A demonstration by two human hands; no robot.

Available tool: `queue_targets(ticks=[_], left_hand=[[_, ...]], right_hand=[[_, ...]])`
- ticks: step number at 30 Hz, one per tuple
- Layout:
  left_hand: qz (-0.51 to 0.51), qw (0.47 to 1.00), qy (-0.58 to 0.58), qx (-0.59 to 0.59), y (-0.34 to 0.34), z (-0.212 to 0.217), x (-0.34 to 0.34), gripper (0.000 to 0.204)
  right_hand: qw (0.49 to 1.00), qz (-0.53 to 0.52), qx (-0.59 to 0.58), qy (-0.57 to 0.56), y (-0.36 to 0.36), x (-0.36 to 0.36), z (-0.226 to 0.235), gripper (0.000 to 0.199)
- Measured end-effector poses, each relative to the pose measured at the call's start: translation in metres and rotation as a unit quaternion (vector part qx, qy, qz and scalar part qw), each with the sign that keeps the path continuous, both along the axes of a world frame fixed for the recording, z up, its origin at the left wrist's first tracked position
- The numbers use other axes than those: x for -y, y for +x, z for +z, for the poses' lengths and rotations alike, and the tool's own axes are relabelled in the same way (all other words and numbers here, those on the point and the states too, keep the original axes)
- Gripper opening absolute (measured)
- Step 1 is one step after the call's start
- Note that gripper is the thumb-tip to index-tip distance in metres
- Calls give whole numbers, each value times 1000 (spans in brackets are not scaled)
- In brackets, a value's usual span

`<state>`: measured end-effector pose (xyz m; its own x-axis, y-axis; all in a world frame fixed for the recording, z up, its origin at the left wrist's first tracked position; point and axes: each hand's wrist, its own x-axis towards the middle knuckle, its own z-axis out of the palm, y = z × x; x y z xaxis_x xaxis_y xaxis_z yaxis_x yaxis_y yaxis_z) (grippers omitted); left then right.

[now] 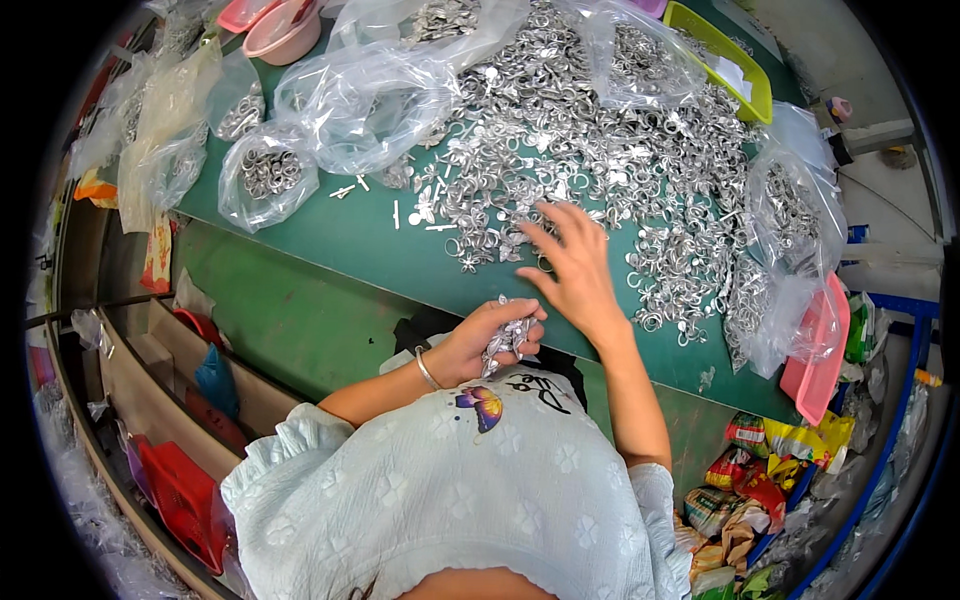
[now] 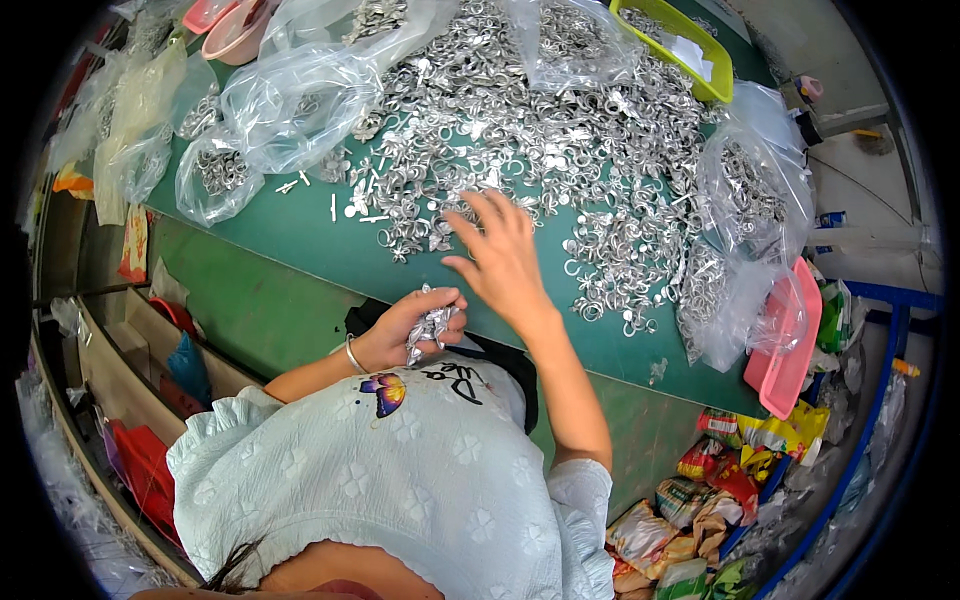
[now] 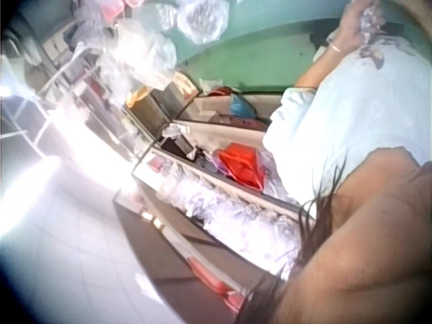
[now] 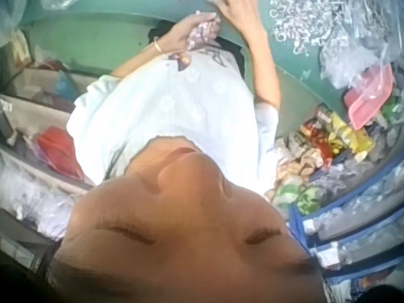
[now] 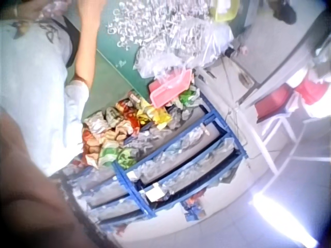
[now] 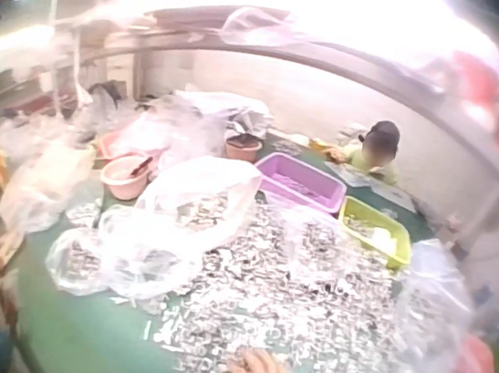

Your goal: The person sorts a large pile of small silver metal hardware components on a green table. They pick up individual pieces, inspect them, and place them into various plastic bags and colored bins. The person occasionally moves the pile to access items underneath.

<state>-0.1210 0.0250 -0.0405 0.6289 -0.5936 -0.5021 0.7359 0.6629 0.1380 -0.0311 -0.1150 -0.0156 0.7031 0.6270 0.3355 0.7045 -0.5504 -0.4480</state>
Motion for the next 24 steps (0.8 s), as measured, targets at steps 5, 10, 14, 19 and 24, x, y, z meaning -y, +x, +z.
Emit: queue_targets(ticks=[5,10,14,19,24], left_hand=[[26,999,6,22,-5,0,-10,18],[65,997,39,32,-4,5,-15,19],[74,996,33,40,-4,3,-17,21],[81,994,63,43,-4,5,-16,23],[95,993,17,73,-6,-4,-20,24]], right_hand=[[997,-2,59,-48,7,-18,-28,22],[996,-36,78,4,12,-8,-22,10],[997,-36,61,-38,-3,-9,-10,21],[992,-33,60,-110,-2,-10,-18,25],[995,-50,65,-55,2,-8,-15,14]])
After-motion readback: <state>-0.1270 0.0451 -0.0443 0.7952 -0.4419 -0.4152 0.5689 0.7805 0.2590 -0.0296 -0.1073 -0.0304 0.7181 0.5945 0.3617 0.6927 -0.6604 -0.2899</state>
